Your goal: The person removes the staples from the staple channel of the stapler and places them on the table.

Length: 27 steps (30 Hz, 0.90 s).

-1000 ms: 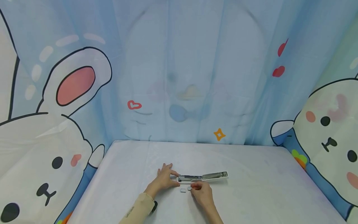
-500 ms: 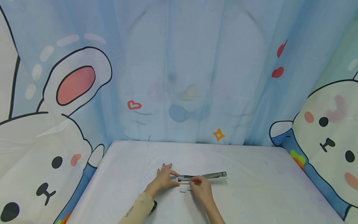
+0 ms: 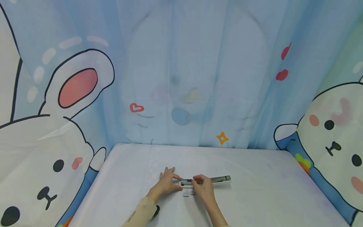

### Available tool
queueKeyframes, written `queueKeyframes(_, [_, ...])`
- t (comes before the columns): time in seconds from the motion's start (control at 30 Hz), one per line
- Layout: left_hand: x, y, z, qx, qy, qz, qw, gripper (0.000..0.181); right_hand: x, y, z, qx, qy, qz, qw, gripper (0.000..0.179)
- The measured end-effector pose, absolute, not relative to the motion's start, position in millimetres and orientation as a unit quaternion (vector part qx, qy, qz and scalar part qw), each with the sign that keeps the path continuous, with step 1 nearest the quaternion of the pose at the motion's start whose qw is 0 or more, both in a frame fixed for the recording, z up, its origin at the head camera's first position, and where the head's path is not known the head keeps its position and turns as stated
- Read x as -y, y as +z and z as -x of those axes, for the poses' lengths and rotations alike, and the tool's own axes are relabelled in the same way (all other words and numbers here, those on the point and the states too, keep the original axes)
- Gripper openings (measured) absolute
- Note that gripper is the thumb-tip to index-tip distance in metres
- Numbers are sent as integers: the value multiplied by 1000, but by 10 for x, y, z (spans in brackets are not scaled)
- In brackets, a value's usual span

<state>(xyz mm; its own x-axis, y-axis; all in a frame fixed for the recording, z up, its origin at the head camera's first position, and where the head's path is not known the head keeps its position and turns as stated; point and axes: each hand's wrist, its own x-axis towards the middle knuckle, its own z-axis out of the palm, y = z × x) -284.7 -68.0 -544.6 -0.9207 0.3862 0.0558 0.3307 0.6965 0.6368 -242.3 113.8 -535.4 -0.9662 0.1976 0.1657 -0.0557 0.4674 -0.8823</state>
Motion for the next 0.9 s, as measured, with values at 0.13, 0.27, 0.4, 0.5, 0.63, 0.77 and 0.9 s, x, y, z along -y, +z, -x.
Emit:
queueKeyframes(0.13, [675,-5447,2846,-920,338,-194,41,31,-1128,-5354,2428,849,514,35,121,15])
queueKeyframes(0.27, [675,-5454,2845,-921,336,-193,43,31,-1115,-5353,2427,852,511,32,107,16])
queueKeyframes(0.4, [677,-5455,2850,-920,338,-192,44,31,-1100,-5344,2430,853,511,30,99,16])
queueKeyframes(0.5, [678,-5451,2852,-919,341,-192,45,30,-1094,-5342,2435,853,512,25,97,16])
queueKeyframes(0.63, [675,-5448,2852,-919,341,-191,47,30,-1086,-5350,2440,853,514,17,95,16])
queueKeyframes(0.77, [674,-5445,2850,-919,342,-191,47,30,-1075,-5359,2448,852,514,14,97,16])
queueKeyframes(0.9, [679,-5443,2847,-919,342,-193,44,30,-1061,-5361,2455,851,515,13,100,16])
